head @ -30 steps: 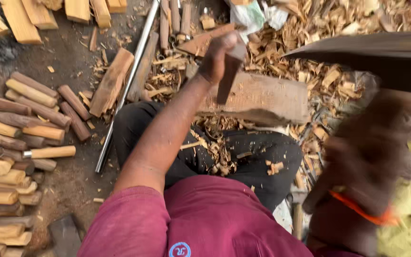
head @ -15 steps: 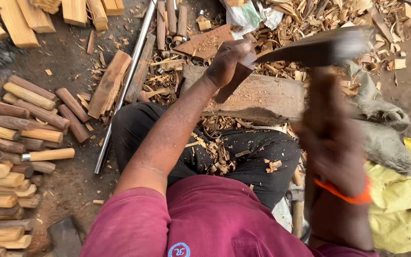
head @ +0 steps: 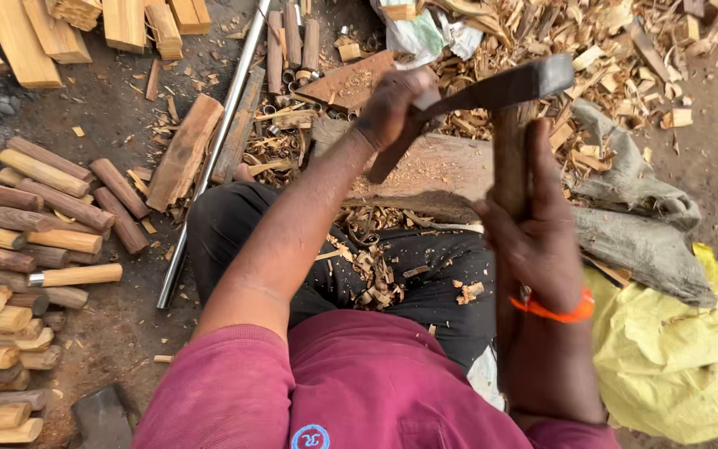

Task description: The person is sitting on the ground and using a hammer and chisel to carve a small wooden piece. They repeatedly strike the chisel to shape the wood, with wood shavings accumulating around the work area.

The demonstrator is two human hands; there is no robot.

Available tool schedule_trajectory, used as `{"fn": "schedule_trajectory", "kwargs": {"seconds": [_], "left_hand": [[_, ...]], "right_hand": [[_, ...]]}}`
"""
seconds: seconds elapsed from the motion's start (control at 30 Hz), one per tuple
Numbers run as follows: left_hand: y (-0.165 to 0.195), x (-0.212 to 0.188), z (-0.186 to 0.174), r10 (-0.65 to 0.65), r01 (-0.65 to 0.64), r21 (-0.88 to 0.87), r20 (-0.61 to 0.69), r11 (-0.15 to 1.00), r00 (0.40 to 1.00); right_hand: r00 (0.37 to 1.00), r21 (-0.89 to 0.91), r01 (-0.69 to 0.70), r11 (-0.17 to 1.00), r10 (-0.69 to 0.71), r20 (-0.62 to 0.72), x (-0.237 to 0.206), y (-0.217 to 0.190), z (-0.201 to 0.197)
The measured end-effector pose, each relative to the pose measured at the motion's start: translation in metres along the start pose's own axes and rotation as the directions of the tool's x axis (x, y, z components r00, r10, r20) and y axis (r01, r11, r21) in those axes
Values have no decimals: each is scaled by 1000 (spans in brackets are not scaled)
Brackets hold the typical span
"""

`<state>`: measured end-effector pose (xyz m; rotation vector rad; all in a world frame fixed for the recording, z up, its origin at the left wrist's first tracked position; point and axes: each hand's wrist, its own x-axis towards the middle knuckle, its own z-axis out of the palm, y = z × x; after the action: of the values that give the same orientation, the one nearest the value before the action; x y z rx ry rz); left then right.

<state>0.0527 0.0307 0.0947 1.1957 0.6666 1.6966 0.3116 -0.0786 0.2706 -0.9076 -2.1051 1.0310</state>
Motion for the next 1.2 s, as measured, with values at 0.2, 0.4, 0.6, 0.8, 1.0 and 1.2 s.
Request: {"fn": "schedule_trajectory", "kwargs": {"seconds": [0.2, 0.4, 0.6, 0.8, 1.0, 1.2], "left_hand": [[-19, 3, -9, 43, -40, 232, -10, 972, 999], [-13, -1, -5, -73, 76, 122, -27, 990, 997], [5, 6, -15, -129, 133, 46, -78, 990, 989], [-22, 8, -23, -99, 105, 120, -53, 987, 994], [-30, 11, -21, -141, 152, 168, -74, 974, 987], [4, 6, -13, 41, -19, 242, -86, 970, 995]], "right_hand": [[961, 240, 66, 969, 2, -276, -59, -18, -87], [962, 335, 105, 936, -9, -274, -36, -36, -69], [965, 104, -84, 991, 55, 257, -8, 27, 40], [963, 197, -185, 963, 218, -158, -32, 5, -44], [971, 422, 30, 906, 74, -228, -25, -12, -85], [981, 299, -177, 938, 145, 127, -7, 27, -3]]}}
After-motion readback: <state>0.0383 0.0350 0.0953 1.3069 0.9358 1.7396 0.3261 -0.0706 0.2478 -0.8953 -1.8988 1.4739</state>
